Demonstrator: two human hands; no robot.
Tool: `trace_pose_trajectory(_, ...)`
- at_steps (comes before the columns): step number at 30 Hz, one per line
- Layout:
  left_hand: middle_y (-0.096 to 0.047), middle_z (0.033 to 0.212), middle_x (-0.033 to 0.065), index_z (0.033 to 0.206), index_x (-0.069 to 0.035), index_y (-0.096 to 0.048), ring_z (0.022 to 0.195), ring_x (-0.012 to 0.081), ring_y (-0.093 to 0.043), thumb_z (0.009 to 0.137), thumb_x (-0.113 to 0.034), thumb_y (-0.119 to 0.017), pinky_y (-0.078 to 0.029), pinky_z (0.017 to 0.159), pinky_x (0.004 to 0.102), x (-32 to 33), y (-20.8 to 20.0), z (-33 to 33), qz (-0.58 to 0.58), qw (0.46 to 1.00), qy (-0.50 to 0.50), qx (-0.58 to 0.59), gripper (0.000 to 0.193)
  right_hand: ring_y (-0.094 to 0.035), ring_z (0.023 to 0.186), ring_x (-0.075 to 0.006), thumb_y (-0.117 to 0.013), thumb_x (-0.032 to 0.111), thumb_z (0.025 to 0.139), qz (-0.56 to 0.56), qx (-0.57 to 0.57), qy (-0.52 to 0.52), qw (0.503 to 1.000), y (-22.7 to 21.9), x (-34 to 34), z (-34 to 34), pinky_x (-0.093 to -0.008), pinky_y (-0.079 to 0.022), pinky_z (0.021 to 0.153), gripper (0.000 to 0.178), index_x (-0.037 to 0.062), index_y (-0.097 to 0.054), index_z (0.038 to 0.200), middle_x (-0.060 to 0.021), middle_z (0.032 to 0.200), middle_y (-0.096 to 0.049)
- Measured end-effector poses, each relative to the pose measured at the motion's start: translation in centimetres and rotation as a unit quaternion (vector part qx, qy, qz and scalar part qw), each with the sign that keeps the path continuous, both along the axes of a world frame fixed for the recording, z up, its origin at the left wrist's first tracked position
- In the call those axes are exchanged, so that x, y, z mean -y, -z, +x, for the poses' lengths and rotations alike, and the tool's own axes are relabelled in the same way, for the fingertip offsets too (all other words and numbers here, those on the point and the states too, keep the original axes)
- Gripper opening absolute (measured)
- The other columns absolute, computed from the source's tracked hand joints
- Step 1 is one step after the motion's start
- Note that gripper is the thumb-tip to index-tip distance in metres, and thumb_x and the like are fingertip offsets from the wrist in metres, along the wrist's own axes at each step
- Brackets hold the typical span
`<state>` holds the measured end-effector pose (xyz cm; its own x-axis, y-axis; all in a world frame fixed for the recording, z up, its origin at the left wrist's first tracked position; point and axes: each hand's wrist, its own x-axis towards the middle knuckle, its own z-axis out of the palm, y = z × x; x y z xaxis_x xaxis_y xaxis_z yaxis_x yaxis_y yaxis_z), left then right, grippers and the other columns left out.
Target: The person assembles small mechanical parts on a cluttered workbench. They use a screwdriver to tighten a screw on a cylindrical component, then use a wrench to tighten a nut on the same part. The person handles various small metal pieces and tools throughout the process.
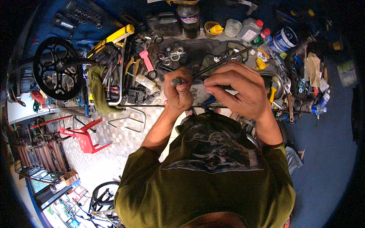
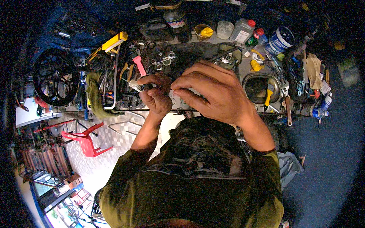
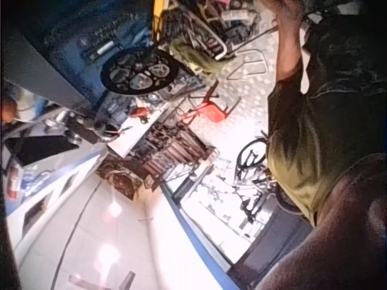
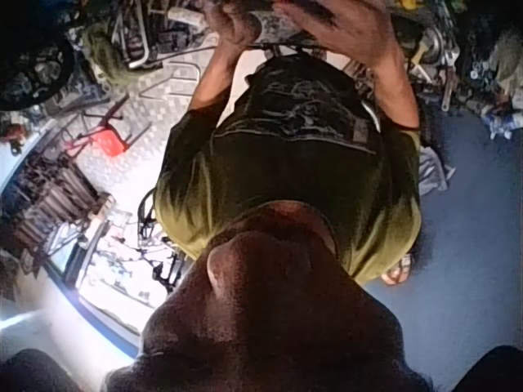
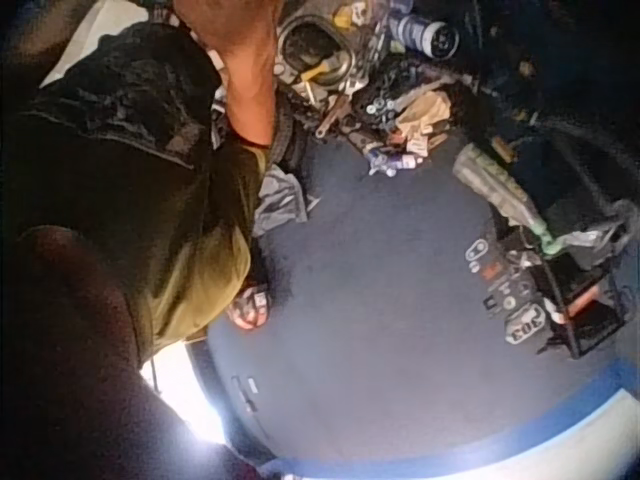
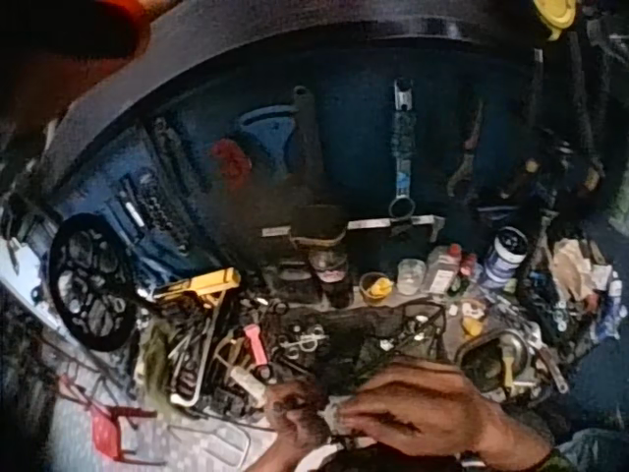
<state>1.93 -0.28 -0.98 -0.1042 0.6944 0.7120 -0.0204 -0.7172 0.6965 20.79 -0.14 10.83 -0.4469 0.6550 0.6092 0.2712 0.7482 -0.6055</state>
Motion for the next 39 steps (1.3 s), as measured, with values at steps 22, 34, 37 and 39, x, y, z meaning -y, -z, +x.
trace_pose_trajectory(22, -0.050, 0.064, 0.0079, 0.101, -0.002, -0.051, 0.051, 0.0218, -0.046, 0.105, -0.030, -0.055, -0.035, 0.047, 0.0347, -1.1, -0.3, -0.6, 0.101, 0.992, 0.021, -0.066, 0.028, -0.068, 0.079, -0.0252, -0.082, 0.004, 0.078, -0.001, 0.004, 0.008, 1.000, 0.4, -0.2, 0.2, -0.0345, -0.055, 0.069, 0.017, 0.0048, -0.074, 0.093, -0.0089, 0.090, -0.071)
trace_pose_trajectory(34, -0.058, 0.072, 0.0100, 0.102, -0.003, -0.052, 0.053, 0.0259, -0.054, 0.105, -0.034, -0.053, -0.041, 0.049, 0.0368, -0.9, -0.7, -0.7, 0.113, 0.988, -0.010, -0.108, 0.032, -0.069, 0.080, -0.0244, -0.081, -0.001, 0.077, 0.002, 0.005, 0.006, 1.000, 0.8, -0.2, 0.3, -0.0340, -0.055, 0.069, 0.019, 0.0031, -0.074, 0.094, -0.0099, 0.091, -0.072)
trace_pose_trajectory(37, -0.059, 0.073, 0.0102, 0.102, -0.003, -0.052, 0.054, 0.0276, -0.055, 0.104, -0.036, -0.055, -0.043, 0.050, 0.0376, -1.0, -0.8, -0.8, 0.114, 0.986, -0.016, -0.120, 0.033, -0.069, 0.079, -0.0245, -0.081, -0.001, 0.077, 0.006, 0.007, 0.004, 1.000, 0.8, -0.2, 0.3, -0.0337, -0.055, 0.068, 0.019, 0.0027, -0.074, 0.094, -0.0102, 0.090, -0.072)
trace_pose_trajectory(39, -0.060, 0.074, 0.0102, 0.102, -0.003, -0.051, 0.055, 0.0284, -0.056, 0.103, -0.036, -0.057, -0.044, 0.051, 0.0381, -1.0, -0.8, -0.9, 0.112, 0.985, -0.024, -0.132, 0.034, -0.070, 0.080, -0.0246, -0.082, -0.001, 0.076, 0.003, 0.005, 0.005, 1.000, 0.7, -0.2, 0.3, -0.0336, -0.055, 0.068, 0.020, 0.0023, -0.074, 0.094, -0.0104, 0.091, -0.072)
